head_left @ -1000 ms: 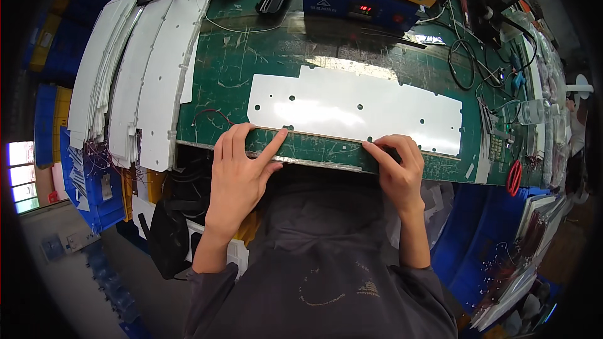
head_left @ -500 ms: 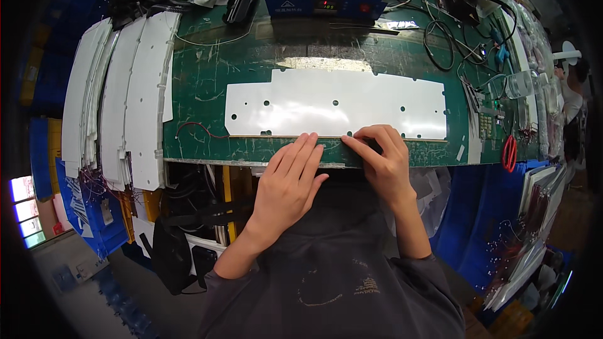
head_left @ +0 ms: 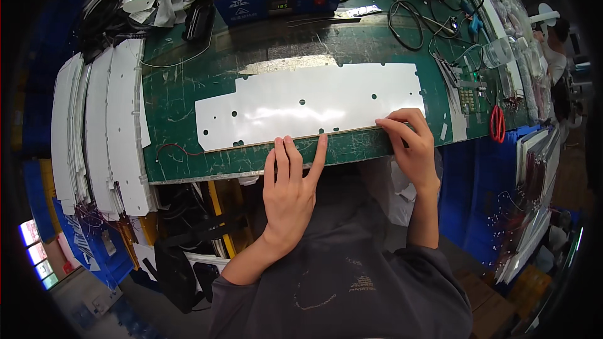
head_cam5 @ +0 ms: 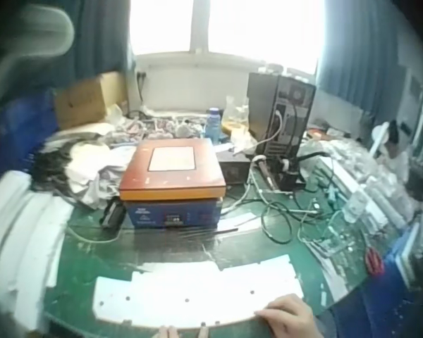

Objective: Assembling and inspecting white metal lighting fixture housings and reflector strips at a workbench.

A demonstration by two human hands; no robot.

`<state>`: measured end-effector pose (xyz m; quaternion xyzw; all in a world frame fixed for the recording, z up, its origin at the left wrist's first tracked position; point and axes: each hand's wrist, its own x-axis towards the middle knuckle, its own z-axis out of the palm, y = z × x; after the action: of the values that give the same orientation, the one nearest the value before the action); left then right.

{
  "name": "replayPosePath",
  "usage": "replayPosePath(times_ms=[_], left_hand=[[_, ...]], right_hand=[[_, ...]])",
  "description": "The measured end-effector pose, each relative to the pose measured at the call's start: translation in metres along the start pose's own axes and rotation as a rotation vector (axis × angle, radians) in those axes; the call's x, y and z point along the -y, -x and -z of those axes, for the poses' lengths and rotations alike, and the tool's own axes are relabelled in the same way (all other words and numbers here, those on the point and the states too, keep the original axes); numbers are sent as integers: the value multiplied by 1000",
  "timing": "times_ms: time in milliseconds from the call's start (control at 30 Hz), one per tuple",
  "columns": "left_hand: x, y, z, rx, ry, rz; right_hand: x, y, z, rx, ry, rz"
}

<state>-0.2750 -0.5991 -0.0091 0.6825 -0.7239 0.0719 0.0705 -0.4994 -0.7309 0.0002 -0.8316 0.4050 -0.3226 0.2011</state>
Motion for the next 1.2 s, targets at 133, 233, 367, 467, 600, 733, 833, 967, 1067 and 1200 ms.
replayPosePath(times_ms=[133,233,367,467,600,733,833,967,1067,1200], left_hand=[[-6,-2,-4,28,-78,9],[-7,-3,-4,40,-123,1],[-7,-5,-2,49,-183,-26],[-7,-5,-1,68,-212,-38],[-5,-7,4,75,-139,-25],[-4,-14,11,60,37,-2],[-6,-27,12,11,318,4],[-26,-44,10,12,478,-174],[-38,-43,-1,-5,466,-241],[-53,-35,-16,-52,308,-277]], right_hand=[[-12,7,6,-11,-3,-3],[-16,9,9,-16,4,-1],[-17,10,9,-14,25,13],[-19,12,9,-11,35,11],[-20,11,10,-6,40,17],[-21,12,10,-4,50,29],[-22,14,10,-15,77,37],[-22,17,8,-6,57,19],[-18,18,7,-22,94,31],[-13,28,7,-76,226,65]])
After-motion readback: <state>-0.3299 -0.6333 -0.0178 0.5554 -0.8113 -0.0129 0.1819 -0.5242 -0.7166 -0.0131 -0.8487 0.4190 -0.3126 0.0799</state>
